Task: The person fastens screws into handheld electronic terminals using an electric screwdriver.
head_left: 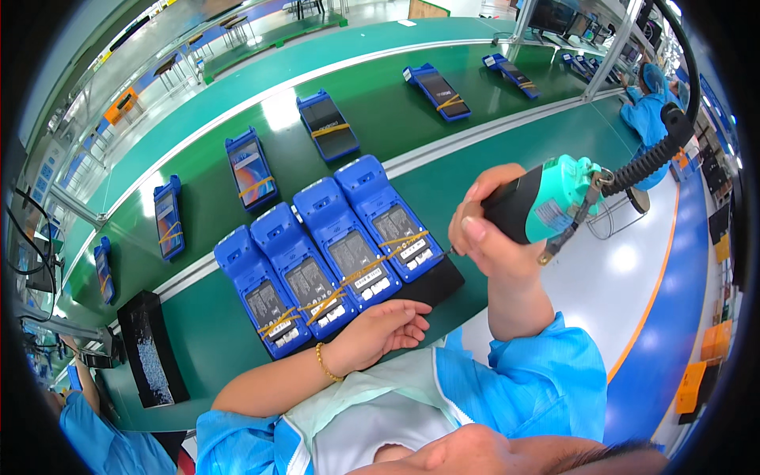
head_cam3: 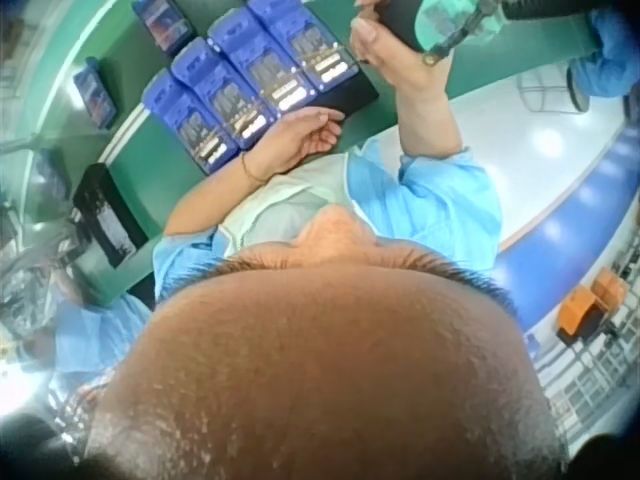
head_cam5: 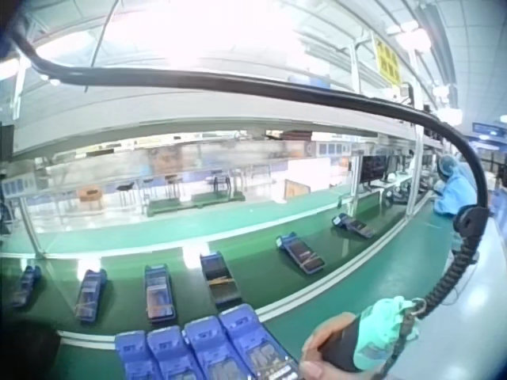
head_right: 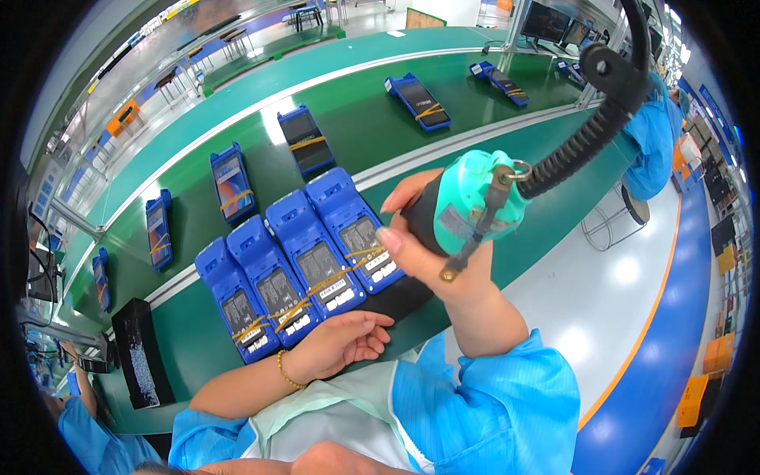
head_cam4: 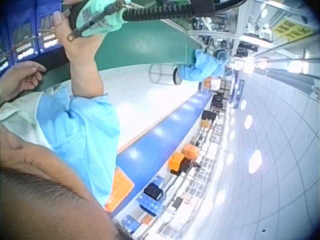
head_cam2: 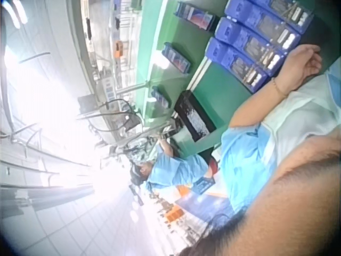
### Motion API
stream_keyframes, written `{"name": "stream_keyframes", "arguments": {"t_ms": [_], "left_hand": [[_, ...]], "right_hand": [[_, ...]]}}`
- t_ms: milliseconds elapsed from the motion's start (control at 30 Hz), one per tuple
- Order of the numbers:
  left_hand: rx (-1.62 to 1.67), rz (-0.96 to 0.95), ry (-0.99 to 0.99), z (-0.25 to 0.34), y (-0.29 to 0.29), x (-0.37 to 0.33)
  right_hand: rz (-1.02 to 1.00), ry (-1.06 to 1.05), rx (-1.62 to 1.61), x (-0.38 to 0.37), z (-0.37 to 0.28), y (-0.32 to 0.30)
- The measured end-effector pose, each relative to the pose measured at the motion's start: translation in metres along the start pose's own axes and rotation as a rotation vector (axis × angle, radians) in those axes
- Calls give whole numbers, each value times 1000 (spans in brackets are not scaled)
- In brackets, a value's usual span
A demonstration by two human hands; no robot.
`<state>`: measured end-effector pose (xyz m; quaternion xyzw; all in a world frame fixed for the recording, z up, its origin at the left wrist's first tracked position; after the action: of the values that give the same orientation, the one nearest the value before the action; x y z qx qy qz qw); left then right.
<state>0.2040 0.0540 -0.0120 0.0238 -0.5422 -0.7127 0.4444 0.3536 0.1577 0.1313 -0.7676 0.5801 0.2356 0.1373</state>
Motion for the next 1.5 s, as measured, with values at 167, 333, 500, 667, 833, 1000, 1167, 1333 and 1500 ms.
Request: {"name": "stream_keyframes", "arguments": {"t_ms": [167,333,500,667,833,1000,1167,1333,1500], "left_hand": [[-197,10,22,-7,7,-1],[-197,84,78,-9,11,-3],[-25,40,88,-10,0,-8],[7,35,83,-8,2,-8],[63,-35,89,-9,-4,-12],[47,-10,68,-6,0,-10],[48,-32,67,-7,-1,-9],[25,-25,83,-9,-5,-12],[20,-35,89,-8,-5,-10]], "right_hand": [[-73,28,-195,11,12,11],[-109,-14,-109,19,28,26],[-142,45,-138,21,33,32],[-125,41,-87,21,35,32],[-178,28,2,20,31,39],[-248,-40,275,20,22,53],[-246,-6,257,19,12,61],[-192,-64,240,18,17,57],[-199,-20,235,19,15,58]]}}
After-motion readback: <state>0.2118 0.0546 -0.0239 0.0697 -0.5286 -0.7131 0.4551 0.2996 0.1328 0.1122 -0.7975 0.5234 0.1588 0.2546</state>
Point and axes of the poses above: each hand's wrist, its own x-axis away from the middle knuckle, its own y-axis out of the palm, z = x × y, the point moved 4 cm from there along -x, towards the middle knuckle, and after that the axes turned 13 degrees about x, right-handed, at the moved point
